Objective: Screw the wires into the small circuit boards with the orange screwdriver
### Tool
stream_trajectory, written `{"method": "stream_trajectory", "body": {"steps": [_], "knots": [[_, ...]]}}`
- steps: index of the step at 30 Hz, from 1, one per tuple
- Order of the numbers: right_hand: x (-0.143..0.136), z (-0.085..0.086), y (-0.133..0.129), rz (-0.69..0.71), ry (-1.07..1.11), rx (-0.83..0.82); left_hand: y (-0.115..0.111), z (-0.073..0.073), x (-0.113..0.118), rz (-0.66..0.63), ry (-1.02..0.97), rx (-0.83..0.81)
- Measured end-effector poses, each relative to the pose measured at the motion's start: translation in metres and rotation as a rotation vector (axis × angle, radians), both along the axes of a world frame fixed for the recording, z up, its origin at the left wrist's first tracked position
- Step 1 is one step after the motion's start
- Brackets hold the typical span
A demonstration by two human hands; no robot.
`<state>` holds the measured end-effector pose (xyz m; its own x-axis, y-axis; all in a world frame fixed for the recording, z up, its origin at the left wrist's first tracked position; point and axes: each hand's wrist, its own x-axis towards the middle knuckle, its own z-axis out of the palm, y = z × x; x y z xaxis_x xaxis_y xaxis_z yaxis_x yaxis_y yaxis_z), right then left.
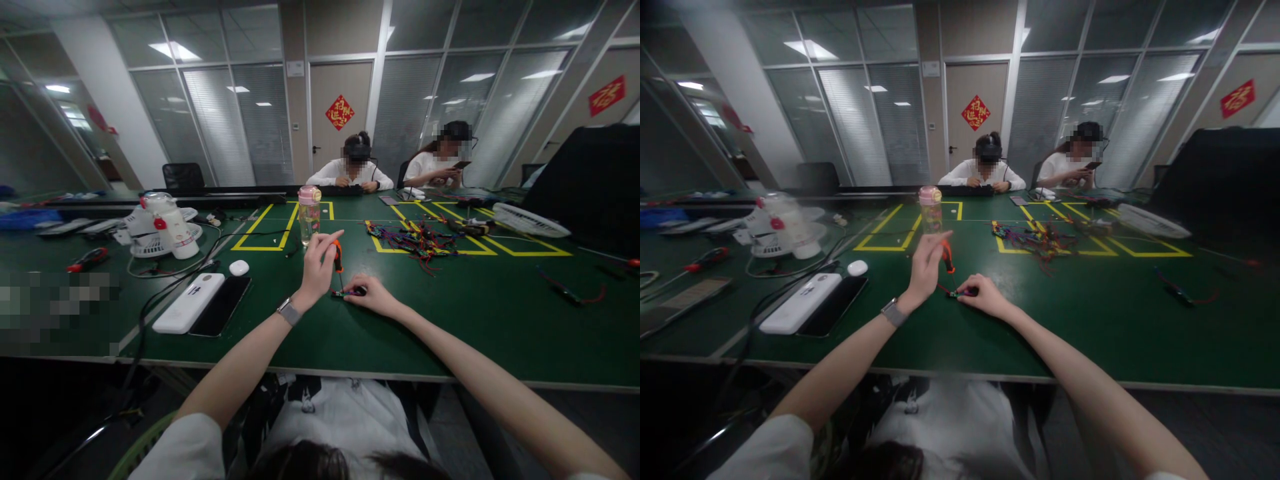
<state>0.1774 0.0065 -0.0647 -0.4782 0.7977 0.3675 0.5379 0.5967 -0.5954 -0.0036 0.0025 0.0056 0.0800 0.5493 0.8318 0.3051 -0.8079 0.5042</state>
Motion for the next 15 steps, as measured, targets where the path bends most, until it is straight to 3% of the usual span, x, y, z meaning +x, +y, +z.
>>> {"method": "stream_trajectory", "body": {"steps": [3, 8, 11, 15], "knots": [[-0.0002, -0.0005, 0.0001, -0.002, 0.010, 0.005, 0.0000, -0.0017, 0.0007, -0.037, -0.019, 0.008], [-0.0004, -0.0003, -0.0002, -0.009, 0.010, 0.011, -0.0041, -0.0025, 0.0038, 0.047, -0.052, 0.100], [-0.0002, -0.0001, -0.0003, -0.005, 0.004, 0.006, -0.0049, -0.0020, 0.0031, 0.076, -0.026, 0.076], [0.0001, 0.0001, -0.0002, -0.010, -0.003, -0.005, -0.0022, -0.0027, 0.0014, -0.008, 0.016, 0.030]]}}
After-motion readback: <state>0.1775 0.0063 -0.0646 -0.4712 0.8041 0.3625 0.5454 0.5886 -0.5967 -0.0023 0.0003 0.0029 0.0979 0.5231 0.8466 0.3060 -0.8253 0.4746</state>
